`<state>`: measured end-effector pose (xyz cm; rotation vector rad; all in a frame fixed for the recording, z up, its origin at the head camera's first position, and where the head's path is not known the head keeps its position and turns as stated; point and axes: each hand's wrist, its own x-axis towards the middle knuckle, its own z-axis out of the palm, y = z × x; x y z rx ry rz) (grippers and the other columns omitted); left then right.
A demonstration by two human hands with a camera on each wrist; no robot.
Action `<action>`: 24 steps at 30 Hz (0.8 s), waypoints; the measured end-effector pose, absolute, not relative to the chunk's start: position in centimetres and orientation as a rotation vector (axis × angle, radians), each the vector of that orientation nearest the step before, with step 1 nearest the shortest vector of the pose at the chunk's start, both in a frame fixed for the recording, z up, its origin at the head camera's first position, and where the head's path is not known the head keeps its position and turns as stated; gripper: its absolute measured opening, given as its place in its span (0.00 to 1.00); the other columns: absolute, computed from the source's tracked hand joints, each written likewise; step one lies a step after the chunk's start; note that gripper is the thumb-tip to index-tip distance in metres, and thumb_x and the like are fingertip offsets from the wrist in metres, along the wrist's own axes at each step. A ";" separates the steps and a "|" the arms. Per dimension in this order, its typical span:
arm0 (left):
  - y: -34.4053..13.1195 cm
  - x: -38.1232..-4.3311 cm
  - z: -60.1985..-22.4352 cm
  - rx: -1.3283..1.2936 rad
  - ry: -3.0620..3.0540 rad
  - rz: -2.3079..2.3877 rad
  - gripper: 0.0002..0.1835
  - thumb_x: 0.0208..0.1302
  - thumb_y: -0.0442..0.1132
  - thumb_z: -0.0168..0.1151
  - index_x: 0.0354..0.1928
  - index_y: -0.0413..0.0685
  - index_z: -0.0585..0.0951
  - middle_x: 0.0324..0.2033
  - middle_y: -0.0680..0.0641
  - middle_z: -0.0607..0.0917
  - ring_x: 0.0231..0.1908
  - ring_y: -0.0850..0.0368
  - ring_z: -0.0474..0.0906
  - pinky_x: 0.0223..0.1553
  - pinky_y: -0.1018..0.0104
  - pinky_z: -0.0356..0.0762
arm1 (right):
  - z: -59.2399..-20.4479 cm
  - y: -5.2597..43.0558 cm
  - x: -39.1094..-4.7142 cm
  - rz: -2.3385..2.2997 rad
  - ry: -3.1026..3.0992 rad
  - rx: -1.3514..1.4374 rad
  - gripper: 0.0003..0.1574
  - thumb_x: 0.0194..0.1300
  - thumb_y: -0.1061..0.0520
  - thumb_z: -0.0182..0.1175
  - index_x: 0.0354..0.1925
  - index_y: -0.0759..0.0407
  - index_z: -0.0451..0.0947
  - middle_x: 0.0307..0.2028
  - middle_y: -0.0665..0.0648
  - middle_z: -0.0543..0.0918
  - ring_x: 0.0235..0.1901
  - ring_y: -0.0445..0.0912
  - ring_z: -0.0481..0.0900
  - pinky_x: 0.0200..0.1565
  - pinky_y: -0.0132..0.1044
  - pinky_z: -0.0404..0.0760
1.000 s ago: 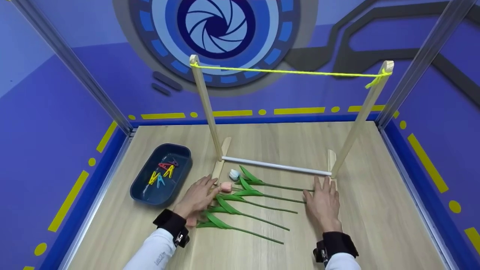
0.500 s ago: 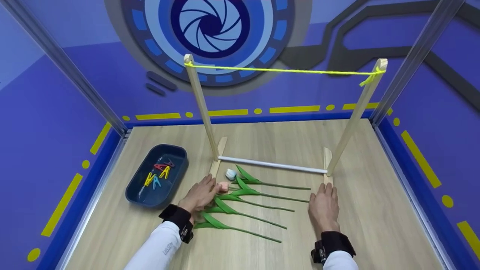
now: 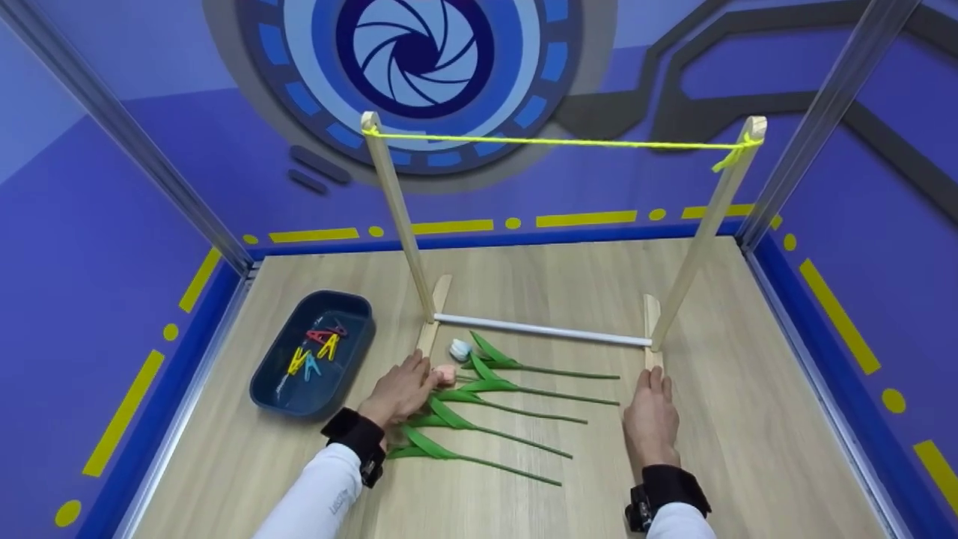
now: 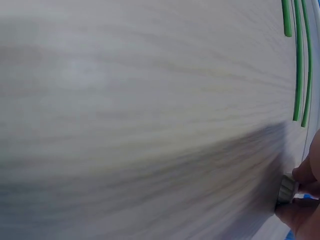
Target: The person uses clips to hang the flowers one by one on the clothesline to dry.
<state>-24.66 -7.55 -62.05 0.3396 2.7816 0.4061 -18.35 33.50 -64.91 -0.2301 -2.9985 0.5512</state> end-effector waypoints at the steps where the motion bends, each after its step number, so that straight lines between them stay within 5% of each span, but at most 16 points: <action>1: -7.6 -24.6 -62.1 0.336 2.784 0.404 0.36 0.78 0.58 0.34 0.73 0.38 0.63 0.76 0.36 0.59 0.76 0.42 0.55 0.74 0.45 0.56 | -64.9 33.4 -18.4 0.544 -2.985 -0.216 0.32 0.56 0.76 0.49 0.61 0.83 0.64 0.61 0.83 0.65 0.58 0.76 0.68 0.52 0.66 0.74; 24: -10.1 -23.1 -62.2 0.221 2.746 0.531 0.39 0.77 0.63 0.30 0.75 0.40 0.61 0.77 0.37 0.57 0.77 0.41 0.52 0.76 0.45 0.50 | -64.9 32.2 -19.9 0.627 -3.031 -0.114 0.33 0.60 0.74 0.48 0.64 0.81 0.62 0.65 0.82 0.63 0.63 0.76 0.64 0.57 0.67 0.70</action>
